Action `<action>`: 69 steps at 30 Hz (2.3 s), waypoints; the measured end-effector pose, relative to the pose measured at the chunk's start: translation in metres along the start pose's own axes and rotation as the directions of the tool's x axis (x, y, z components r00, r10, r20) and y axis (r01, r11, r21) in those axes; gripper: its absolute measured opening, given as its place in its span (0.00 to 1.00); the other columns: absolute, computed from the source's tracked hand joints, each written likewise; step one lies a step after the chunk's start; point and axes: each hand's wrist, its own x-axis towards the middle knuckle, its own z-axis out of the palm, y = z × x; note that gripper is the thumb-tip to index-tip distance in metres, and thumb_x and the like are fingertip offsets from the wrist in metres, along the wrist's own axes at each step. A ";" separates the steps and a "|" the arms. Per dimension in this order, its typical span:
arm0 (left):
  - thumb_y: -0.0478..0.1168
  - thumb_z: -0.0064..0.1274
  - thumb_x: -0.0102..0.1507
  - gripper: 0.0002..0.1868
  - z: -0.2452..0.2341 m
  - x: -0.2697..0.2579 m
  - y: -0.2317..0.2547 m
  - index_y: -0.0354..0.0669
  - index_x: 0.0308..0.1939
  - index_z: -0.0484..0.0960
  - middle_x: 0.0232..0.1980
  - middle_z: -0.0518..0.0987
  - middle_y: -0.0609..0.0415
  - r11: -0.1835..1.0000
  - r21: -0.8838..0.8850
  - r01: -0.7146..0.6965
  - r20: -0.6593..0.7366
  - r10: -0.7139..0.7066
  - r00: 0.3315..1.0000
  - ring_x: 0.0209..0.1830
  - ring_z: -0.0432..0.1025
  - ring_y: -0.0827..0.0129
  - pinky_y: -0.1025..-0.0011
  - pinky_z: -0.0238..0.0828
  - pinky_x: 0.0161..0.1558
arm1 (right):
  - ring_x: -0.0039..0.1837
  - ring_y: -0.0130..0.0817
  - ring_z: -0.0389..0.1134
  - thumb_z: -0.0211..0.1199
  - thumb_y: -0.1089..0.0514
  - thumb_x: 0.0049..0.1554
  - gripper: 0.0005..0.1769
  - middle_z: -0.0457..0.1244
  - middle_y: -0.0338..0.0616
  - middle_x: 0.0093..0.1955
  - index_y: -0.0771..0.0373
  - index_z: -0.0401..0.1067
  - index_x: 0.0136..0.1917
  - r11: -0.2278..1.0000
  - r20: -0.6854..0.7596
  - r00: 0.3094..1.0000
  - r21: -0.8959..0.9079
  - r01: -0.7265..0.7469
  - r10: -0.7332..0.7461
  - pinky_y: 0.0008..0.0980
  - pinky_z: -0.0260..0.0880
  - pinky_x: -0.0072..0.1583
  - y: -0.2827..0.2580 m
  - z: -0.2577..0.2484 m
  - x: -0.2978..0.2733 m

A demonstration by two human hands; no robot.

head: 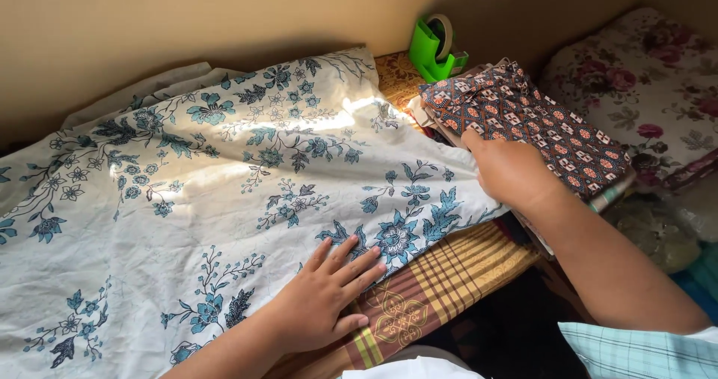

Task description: Folding a floral patterned piece of clothing on a table.

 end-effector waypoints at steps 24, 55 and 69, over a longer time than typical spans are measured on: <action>0.63 0.26 0.68 0.39 0.024 0.117 -0.021 0.45 0.77 0.58 0.81 0.55 0.45 0.997 0.042 -0.066 -0.089 0.070 0.994 0.82 0.41 0.46 0.40 0.28 0.75 | 0.50 0.54 0.74 0.72 0.69 0.46 0.28 0.70 0.61 0.53 0.72 0.69 0.59 0.918 0.260 0.963 0.362 -0.161 0.067 0.45 0.75 0.51 -0.077 0.049 0.244; 0.59 0.50 0.63 0.34 -0.004 0.169 -0.004 0.46 0.68 0.70 0.65 0.75 0.47 0.969 -0.031 0.244 0.064 -0.242 0.968 0.69 0.66 0.50 0.49 0.65 0.63 | 0.33 0.29 0.66 0.62 0.58 0.50 0.06 0.59 0.28 0.31 0.45 0.69 0.40 0.877 -0.421 0.807 -0.422 0.230 -0.414 0.30 0.62 0.33 -0.004 0.048 -0.029; 0.44 0.46 0.66 0.13 0.041 0.187 -0.025 0.37 0.42 0.78 0.40 0.79 0.42 0.455 -0.889 0.054 -0.353 -0.756 0.552 0.46 0.74 0.55 0.53 0.69 0.52 | 0.42 0.45 0.75 0.63 0.49 0.55 0.15 0.67 0.43 0.39 0.55 0.73 0.54 0.978 -0.289 0.949 0.126 0.168 -0.126 0.40 0.76 0.42 -0.010 0.019 -0.017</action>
